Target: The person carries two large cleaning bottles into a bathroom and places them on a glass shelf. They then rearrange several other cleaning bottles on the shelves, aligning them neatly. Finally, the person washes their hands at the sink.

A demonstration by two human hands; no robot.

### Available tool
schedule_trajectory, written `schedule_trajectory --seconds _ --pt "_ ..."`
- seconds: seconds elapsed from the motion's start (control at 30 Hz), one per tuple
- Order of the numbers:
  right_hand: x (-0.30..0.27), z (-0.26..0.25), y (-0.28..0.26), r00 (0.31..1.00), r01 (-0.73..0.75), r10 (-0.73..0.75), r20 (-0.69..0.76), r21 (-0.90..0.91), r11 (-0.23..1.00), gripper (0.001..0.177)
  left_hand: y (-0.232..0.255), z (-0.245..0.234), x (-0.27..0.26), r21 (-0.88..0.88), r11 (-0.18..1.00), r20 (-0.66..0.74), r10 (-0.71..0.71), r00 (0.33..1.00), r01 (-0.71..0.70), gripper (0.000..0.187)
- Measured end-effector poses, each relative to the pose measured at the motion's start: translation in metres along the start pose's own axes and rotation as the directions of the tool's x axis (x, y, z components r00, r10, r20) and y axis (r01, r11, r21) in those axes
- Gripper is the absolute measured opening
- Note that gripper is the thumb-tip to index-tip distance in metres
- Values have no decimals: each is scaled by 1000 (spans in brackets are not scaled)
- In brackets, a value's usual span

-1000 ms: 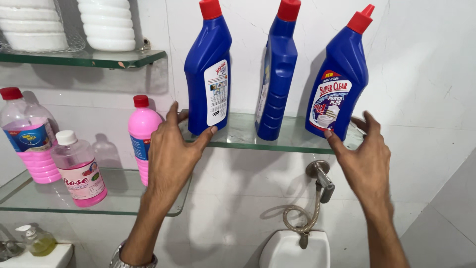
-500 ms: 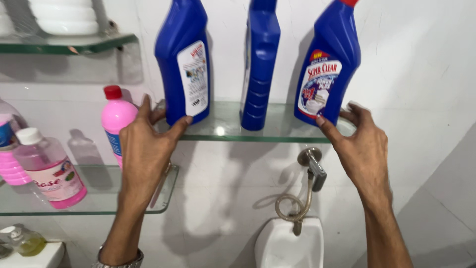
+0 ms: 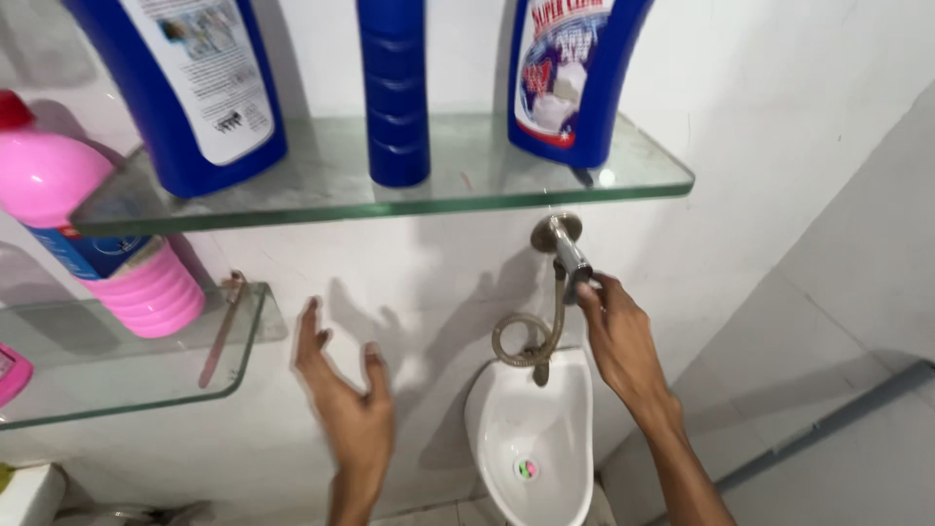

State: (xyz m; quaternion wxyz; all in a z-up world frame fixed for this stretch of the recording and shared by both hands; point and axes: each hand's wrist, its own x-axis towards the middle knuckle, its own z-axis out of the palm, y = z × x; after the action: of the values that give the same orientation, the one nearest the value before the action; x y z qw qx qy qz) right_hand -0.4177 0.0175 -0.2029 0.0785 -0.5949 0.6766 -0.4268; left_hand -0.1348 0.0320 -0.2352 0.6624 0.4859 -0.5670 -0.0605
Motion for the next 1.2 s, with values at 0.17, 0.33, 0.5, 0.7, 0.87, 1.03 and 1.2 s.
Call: schedule_trajectory --seconds 0.17,0.33,0.5,0.7,0.87,1.03,1.2 --pt "18 22 7 997 14 7 80 -249 969 43 -23 66 -48 -3 993 335 -114 935 122 64" --pt "19 17 18 992 126 -117 45 -373 919 35 -19 102 -73 -31 995 570 -58 820 92 58" --pt "22 14 25 971 223 -238 18 -422 879 30 -12 120 -66 -45 995 606 101 789 -93 59" --pt "23 14 27 964 247 -266 21 -442 862 23 -11 129 -52 -31 958 574 252 779 -286 61" --pt "21 14 23 968 236 -250 27 -443 865 22 -10 130 -41 11 943 589 263 764 -333 62" --pt "19 16 24 960 251 -280 -11 -416 874 23 -10 127 -38 30 943 601 247 760 -331 63" --pt "15 21 23 952 258 -303 -51 -404 878 28 -8 121 -35 17 948 595 246 766 -318 64"
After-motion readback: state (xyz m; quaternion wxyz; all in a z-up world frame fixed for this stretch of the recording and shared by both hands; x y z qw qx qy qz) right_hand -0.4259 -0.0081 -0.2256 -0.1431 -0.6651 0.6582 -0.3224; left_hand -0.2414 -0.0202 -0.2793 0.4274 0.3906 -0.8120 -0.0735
